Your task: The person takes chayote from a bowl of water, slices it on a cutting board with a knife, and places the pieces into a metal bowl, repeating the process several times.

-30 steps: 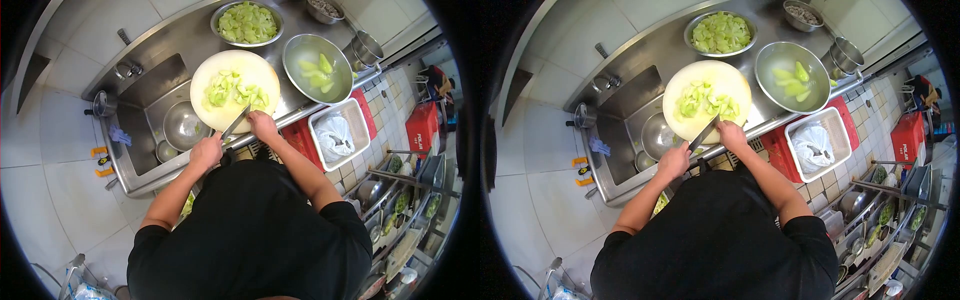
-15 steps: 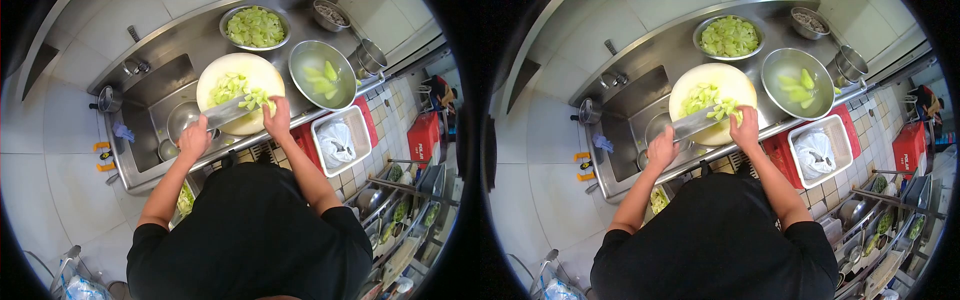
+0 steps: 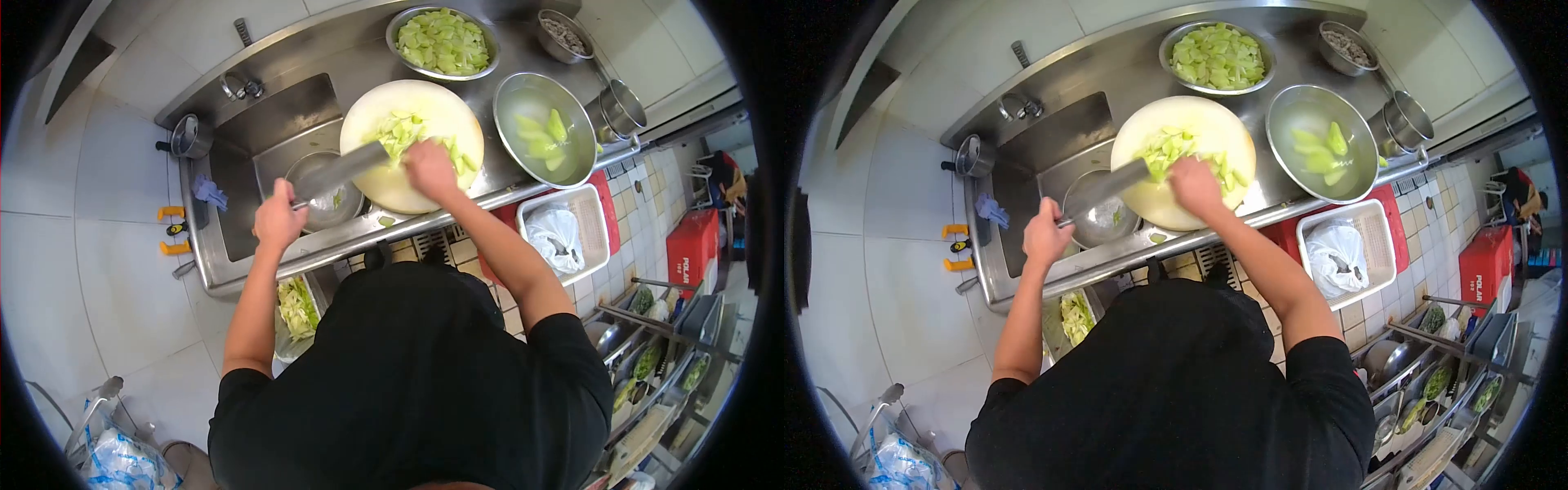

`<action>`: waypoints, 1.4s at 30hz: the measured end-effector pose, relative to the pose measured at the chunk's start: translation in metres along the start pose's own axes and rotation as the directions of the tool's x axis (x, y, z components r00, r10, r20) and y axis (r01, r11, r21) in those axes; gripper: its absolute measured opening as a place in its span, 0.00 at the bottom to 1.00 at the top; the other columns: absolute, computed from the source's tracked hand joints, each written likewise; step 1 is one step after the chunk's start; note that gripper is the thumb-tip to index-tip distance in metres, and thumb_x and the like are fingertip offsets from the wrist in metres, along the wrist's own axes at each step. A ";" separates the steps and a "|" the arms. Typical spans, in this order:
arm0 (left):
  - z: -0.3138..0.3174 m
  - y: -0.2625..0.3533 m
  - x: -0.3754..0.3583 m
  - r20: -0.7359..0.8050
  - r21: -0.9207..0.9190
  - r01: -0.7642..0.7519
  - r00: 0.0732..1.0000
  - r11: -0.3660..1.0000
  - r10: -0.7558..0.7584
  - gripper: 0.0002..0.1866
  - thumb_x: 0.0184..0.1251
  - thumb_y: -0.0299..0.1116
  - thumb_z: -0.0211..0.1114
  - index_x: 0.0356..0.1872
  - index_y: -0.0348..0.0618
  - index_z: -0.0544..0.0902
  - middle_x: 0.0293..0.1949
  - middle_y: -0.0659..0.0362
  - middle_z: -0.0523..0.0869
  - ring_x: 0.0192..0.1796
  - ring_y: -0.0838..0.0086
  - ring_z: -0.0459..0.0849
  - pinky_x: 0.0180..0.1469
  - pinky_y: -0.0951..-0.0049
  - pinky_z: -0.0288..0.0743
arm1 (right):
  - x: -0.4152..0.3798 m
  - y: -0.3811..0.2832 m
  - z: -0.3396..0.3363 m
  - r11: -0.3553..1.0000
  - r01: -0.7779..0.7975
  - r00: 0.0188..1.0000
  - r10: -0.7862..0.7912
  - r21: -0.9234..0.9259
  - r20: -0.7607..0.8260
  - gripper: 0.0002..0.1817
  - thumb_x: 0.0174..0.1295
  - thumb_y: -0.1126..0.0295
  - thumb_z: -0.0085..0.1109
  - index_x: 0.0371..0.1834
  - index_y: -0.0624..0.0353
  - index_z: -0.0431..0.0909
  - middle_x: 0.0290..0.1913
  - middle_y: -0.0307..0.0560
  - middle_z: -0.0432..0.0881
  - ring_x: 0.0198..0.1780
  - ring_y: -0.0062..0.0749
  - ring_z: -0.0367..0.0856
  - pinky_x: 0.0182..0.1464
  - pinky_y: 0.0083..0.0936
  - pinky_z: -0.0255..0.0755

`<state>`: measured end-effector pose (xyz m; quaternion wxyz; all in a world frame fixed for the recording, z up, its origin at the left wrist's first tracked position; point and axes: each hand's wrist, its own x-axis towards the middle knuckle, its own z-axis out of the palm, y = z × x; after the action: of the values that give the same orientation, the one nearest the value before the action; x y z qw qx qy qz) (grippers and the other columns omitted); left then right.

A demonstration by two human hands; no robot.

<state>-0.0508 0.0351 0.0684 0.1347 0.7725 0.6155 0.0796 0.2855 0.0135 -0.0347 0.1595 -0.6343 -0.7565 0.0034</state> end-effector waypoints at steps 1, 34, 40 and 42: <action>0.007 -0.017 -0.001 -0.047 -0.059 0.047 0.998 0.997 -0.050 0.20 0.57 0.36 0.75 0.42 0.45 0.71 0.32 0.46 0.87 0.37 0.45 0.88 0.40 0.50 0.79 | -0.011 -0.018 0.018 0.982 0.164 0.986 -0.167 0.097 0.015 0.06 0.60 0.67 0.61 0.36 0.55 0.84 0.39 0.46 0.85 0.47 0.45 0.81 0.49 0.42 0.75; 0.076 -0.033 0.030 0.539 -0.754 0.549 0.831 0.360 -0.139 0.10 0.86 0.43 0.55 0.45 0.50 0.75 0.20 0.65 0.73 0.17 0.79 0.69 0.19 0.74 0.66 | -0.026 -0.110 0.132 0.650 0.700 0.606 -0.321 -0.296 0.728 0.19 0.71 0.58 0.54 0.51 0.53 0.92 0.57 0.38 0.88 0.69 0.42 0.67 0.73 0.36 0.55; 0.074 -0.034 0.028 0.549 -0.749 0.543 0.830 0.381 -0.103 0.10 0.86 0.44 0.55 0.42 0.52 0.72 0.19 0.64 0.73 0.16 0.79 0.71 0.18 0.73 0.67 | -0.020 -0.110 0.123 0.730 0.650 0.662 -0.406 -0.212 0.631 0.16 0.71 0.60 0.53 0.42 0.49 0.93 0.49 0.37 0.91 0.58 0.32 0.78 0.70 0.34 0.56; 0.070 -0.035 0.028 0.548 -0.737 0.547 0.828 0.398 -0.123 0.10 0.86 0.44 0.54 0.42 0.53 0.72 0.19 0.65 0.73 0.16 0.78 0.71 0.18 0.73 0.67 | -0.014 -0.112 0.122 0.704 0.680 0.640 -0.432 -0.207 0.635 0.16 0.71 0.62 0.52 0.41 0.49 0.93 0.48 0.37 0.92 0.53 0.30 0.82 0.70 0.34 0.56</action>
<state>-0.0566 0.0618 -0.0096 0.6464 0.4463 0.5894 0.1886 0.1498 0.0018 -0.1305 -0.2115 -0.3521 -0.9111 -0.0341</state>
